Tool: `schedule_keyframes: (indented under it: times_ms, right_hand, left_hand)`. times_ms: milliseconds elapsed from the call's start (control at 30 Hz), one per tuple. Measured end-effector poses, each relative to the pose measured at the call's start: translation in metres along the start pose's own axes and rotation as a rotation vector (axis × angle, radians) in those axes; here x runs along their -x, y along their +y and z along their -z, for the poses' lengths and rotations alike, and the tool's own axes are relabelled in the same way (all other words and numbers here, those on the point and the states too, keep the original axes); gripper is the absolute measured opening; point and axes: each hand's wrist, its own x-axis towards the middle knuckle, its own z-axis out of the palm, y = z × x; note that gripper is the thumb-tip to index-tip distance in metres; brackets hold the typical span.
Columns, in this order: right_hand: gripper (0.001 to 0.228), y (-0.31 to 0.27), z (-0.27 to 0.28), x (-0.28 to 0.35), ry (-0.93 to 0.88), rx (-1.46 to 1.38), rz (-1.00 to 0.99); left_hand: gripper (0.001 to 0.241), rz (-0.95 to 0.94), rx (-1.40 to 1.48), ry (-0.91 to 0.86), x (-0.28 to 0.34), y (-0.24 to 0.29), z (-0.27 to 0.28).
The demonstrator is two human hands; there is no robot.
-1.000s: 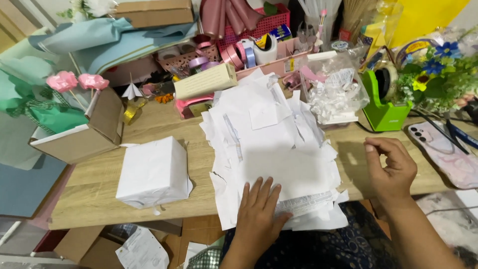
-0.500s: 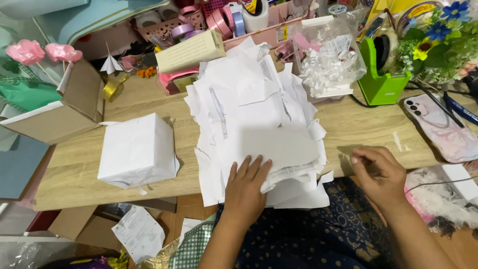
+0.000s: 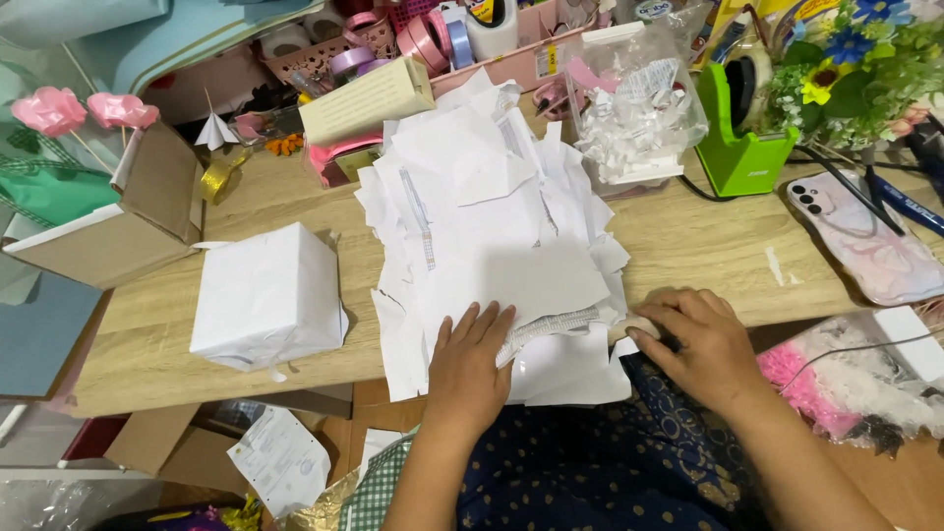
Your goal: The person folds a stack of white papers on a wooden table. They smooth the papers, fold them in half, and then fold them again into smaller sections. The person handles the papers by hand, stacking the folded pieces on top of each other.
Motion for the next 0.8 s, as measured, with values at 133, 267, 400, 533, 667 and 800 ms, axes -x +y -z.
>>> schedule_keyframes:
  times_ms: [133, 267, 400, 533, 667, 800]
  right_hand:
    - [0.008, 0.016, -0.012, 0.008, -0.001, 0.041, -0.05]
    - [0.017, 0.012, -0.007, 0.003, -0.032, 0.042, -0.07]
    - [0.013, 0.02, -0.019, 0.01, -0.045, 0.112, -0.049]
    - [0.005, 0.019, -0.025, 0.011, -0.032, 0.068, -0.082]
    - [0.004, 0.011, -0.016, 0.002, -0.069, -0.094, -0.087]
    - [0.004, 0.012, -0.013, 0.0, -0.094, -0.202, -0.112]
  left_hand:
    - [0.055, 0.041, -0.064, -0.121, 0.0, 0.02, 0.019]
    - [0.087, 0.111, -0.11, -0.32, 0.001, 0.043, 0.035]
    - [0.082, -0.024, -0.026, -0.136, -0.006, 0.056, 0.02]
    - [0.07, -0.201, -0.014, -0.016, -0.02, 0.072, -0.014]
    - [0.048, -0.469, -0.143, 0.523, -0.05, 0.065, -0.072]
    - [0.033, -0.49, -0.312, 0.803, -0.075, 0.059, -0.105]
